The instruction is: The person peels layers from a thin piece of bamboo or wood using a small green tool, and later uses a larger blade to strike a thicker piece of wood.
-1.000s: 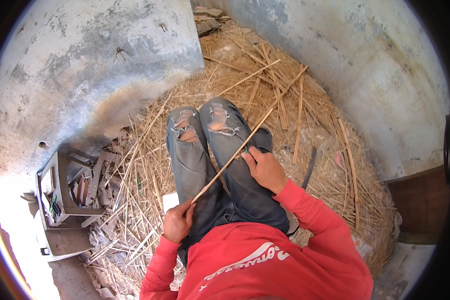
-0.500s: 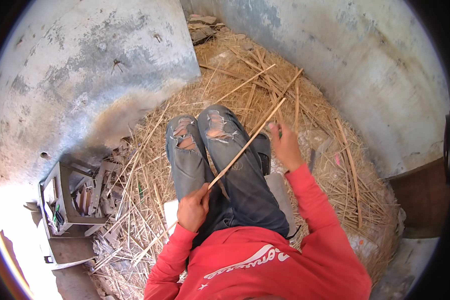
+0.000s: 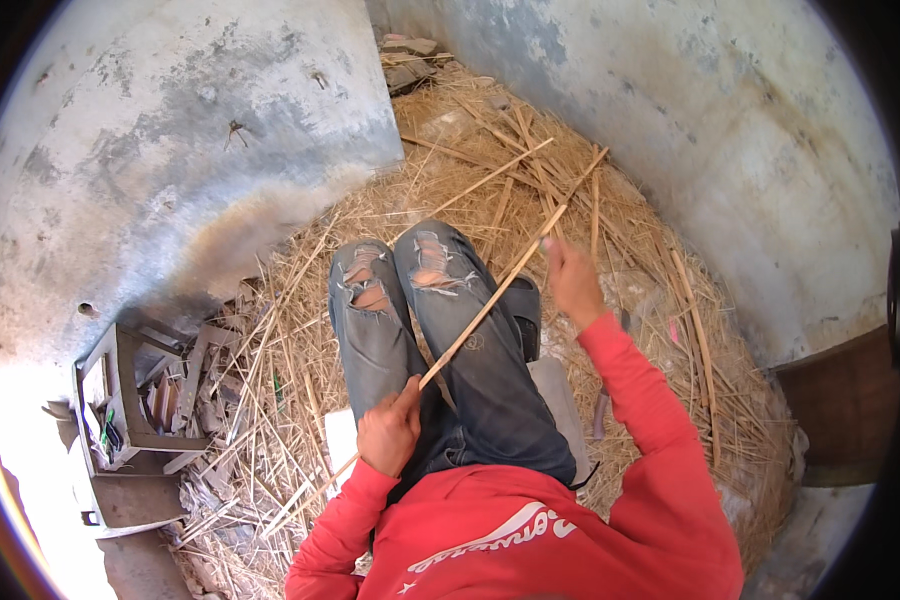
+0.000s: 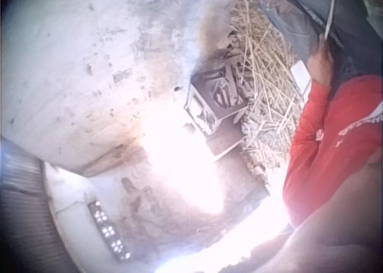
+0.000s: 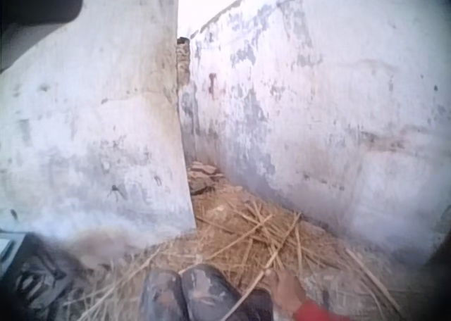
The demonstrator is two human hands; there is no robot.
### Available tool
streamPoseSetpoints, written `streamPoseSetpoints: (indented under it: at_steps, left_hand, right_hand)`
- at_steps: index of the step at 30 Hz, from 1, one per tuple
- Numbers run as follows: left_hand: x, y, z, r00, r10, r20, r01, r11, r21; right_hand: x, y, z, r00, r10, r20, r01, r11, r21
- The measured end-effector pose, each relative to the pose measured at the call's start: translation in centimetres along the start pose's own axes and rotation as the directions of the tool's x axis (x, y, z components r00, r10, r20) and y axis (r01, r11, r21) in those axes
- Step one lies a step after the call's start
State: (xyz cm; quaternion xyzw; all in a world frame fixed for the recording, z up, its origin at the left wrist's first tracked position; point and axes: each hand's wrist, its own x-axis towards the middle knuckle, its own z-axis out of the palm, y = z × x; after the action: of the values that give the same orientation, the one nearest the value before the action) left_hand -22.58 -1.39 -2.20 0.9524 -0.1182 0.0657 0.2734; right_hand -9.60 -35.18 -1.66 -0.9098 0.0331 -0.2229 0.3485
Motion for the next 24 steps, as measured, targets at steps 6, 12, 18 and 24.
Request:
streamPoseSetpoints:
  at_steps: [6,12,18,24]
  left_hand:
    - [0.8,0.8,0.5,1.0,-0.02,0.01,0.021,0.995,-0.102]
    - [2.1,2.3,1.4,0.998,-0.065,0.003,0.064,0.989,-0.131]
    - [2.9,2.6,1.4,0.999,-0.047,-0.002,0.046,0.992,-0.117]
    - [4.1,3.7,1.8,0.997,-0.073,-0.03,0.066,0.979,-0.191]
  right_hand:
    - [-6.1,-4.0,1.9,0.975,0.002,0.223,-0.007,1.0,0.022]
    - [-3.3,-3.3,1.3,0.991,0.101,0.083,-0.103,0.994,0.024]
    - [-0.4,0.2,0.6,0.991,0.096,0.092,-0.096,0.995,-0.012]
    - [-5.6,-1.5,3.7,0.989,0.124,0.075,-0.126,0.992,0.023]
